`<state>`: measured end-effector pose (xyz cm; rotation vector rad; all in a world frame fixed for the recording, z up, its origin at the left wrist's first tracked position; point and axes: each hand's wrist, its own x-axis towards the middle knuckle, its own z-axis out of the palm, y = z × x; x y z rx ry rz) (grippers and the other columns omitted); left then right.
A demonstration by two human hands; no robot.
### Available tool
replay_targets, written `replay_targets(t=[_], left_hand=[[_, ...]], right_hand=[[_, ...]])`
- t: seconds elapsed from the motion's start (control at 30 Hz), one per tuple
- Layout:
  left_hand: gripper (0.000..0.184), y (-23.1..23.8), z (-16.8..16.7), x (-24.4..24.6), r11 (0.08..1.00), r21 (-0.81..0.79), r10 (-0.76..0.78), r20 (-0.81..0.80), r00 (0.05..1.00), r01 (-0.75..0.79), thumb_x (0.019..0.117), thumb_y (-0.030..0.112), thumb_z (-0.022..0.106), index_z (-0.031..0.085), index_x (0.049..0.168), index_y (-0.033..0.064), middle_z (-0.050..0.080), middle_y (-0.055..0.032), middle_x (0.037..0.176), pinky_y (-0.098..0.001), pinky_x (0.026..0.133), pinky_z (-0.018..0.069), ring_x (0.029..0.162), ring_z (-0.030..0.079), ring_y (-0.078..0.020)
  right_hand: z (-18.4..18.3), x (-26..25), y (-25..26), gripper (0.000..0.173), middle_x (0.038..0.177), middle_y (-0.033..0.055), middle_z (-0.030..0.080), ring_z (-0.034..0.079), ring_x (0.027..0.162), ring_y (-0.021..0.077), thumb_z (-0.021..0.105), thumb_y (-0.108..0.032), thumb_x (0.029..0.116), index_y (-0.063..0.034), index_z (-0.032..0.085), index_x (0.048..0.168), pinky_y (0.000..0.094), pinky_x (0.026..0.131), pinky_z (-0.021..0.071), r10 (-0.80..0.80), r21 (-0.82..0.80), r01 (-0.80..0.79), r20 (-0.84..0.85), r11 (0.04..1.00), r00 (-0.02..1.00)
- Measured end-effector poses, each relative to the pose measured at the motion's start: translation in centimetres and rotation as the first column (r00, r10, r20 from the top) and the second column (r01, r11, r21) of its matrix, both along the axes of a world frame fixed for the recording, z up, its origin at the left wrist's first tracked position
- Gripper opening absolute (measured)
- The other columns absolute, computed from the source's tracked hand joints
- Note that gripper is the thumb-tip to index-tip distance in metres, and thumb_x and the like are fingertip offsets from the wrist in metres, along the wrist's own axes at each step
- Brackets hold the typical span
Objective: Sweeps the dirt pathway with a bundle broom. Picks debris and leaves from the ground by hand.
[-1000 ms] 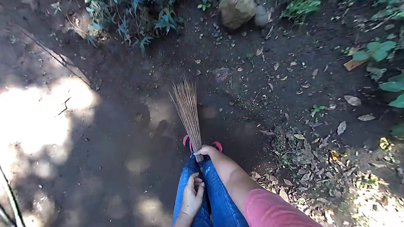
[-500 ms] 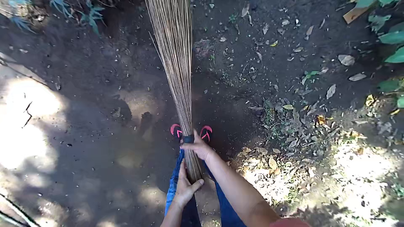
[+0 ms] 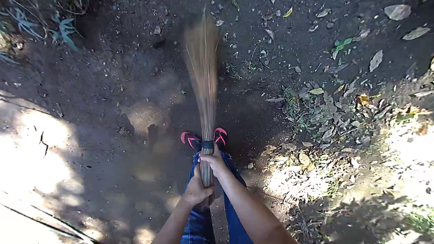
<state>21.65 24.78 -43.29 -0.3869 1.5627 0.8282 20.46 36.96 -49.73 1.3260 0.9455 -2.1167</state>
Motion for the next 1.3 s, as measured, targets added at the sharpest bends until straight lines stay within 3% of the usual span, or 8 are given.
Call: replay_targets(t=[0.1,0.37,0.5,0.63,0.77,1.03,1.13,1.3], left_hand=[[0.109,-2.8,3.1,1.0,0.999,0.015,0.037,-0.151,0.988,-0.035,0.0685,0.024,0.088,0.027,0.156,-0.0006,0.065,-0.023,0.127,-0.0497,0.099,0.0556,0.112,0.069,-0.03],[0.122,4.6,2.0,-1.0,0.803,-0.102,0.557,-0.219,0.801,-0.587,0.0687,0.007,0.082,0.002,0.161,0.003,0.048,-0.0273,0.146,-0.0452,0.102,0.0533,0.125,0.06,-0.028],[0.117,10.0,-1.8,-12.3,0.994,-0.088,-0.06,-0.018,0.998,0.058,0.0758,0.014,0.086,0.006,0.16,-0.0003,0.052,-0.0291,0.142,-0.0491,0.109,0.0487,0.13,0.057,-0.0341],[0.116,12.7,0.5,-16.1,0.81,0.021,-0.586,0.038,0.809,0.586,0.079,0.026,0.086,0.007,0.162,0.0055,0.059,-0.0279,0.133,-0.0592,0.104,0.0491,0.123,0.062,-0.0399],[0.115,5.8,7.0,-12.5,0.924,0.083,-0.37,-0.049,0.928,0.373,0.0689,0.019,0.087,0.019,0.16,0.0044,0.063,-0.0258,0.129,-0.057,0.1,0.054,0.116,0.066,-0.0365],[0.126,4.5,13.3,1.5,0.937,-0.216,0.273,-0.029,0.962,-0.273,0.0638,0.003,0.083,0.001,0.159,-0.0009,0.05,-0.0311,0.14,-0.0477,0.102,0.0538,0.123,0.061,-0.0324],[0.108,10.2,10.4,-0.7,0.991,-0.073,-0.097,0.217,0.971,0.115,0.0705,0.011,0.086,0.019,0.155,-0.0047,0.059,-0.0287,0.132,-0.0516,0.103,0.0531,0.12,0.063,-0.0346],[0.107,21.3,6.4,-4.8,0.647,0.302,-0.762,0.219,0.61,0.7,0.0804,0.018,0.085,0.014,0.16,0.0005,0.055,-0.0324,0.137,-0.0623,0.106,0.0463,0.127,0.058,-0.0442]], right_hand=[[3.6,0.4,-1.0,0.093,0.085,0.0094,0.063,0.068,0.072,0.0182,0.068,0.007,0.0664,-0.0002,0.02,0.145,0.0339,0.07,0.0607,-0.069,-0.052,0.067,-0.035,0.996,0.997],[2.2,-8.5,1.6,0.085,0.107,0.0188,0.061,0.062,0.07,0.0225,0.068,0.006,0.0843,-0.01,0.027,0.157,0.0401,0.064,0.0566,0.542,-0.231,-0.548,-0.097,0.804,0.835],[-2.4,-10.2,7.7,0.057,0.089,0.0147,0.066,0.065,0.07,0.0186,0.06,0.009,0.0879,0.0014,0.043,0.142,0.0344,0.067,0.058,0.017,-0.087,-0.019,-0.02,0.996,1.0],[-0.7,-7.7,9.4,0.049,0.084,0.0137,0.064,0.068,0.067,0.0216,0.05,0.007,0.0927,0.0016,0.033,0.139,0.0355,0.065,0.0618,-0.502,0.024,0.505,-0.073,0.863,0.862],[7.6,-5.2,5.5,0.087,0.091,0.0131,0.063,0.068,0.074,0.0194,0.067,0.008,0.0766,-0.0007,0.019,0.149,0.0359,0.07,0.0609,-0.446,0.01,0.446,0.0,0.895,0.895],[10.5,1.2,2.3,0.07,0.095,0.0148,0.066,0.066,0.074,0.0217,0.072,0.005,0.0737,0.0004,0.044,0.138,0.0399,0.071,0.0594,0.054,-0.37,-0.05,-0.002,0.928,0.999],[9.2,5.6,7.3,0.055,0.089,0.0162,0.069,0.069,0.071,0.0244,0.067,0.002,0.0783,0.0029,0.047,0.129,0.0416,0.065,0.0604,-0.243,-0.165,0.27,0.163,0.949,0.956],[9.1,8.4,14.9,0.042,0.087,0.0106,0.066,0.069,0.069,0.0184,0.049,0.0,0.0889,0.0001,0.039,0.13,0.0335,0.062,0.0611,-0.737,0.277,0.695,0.083,0.664,0.671]])
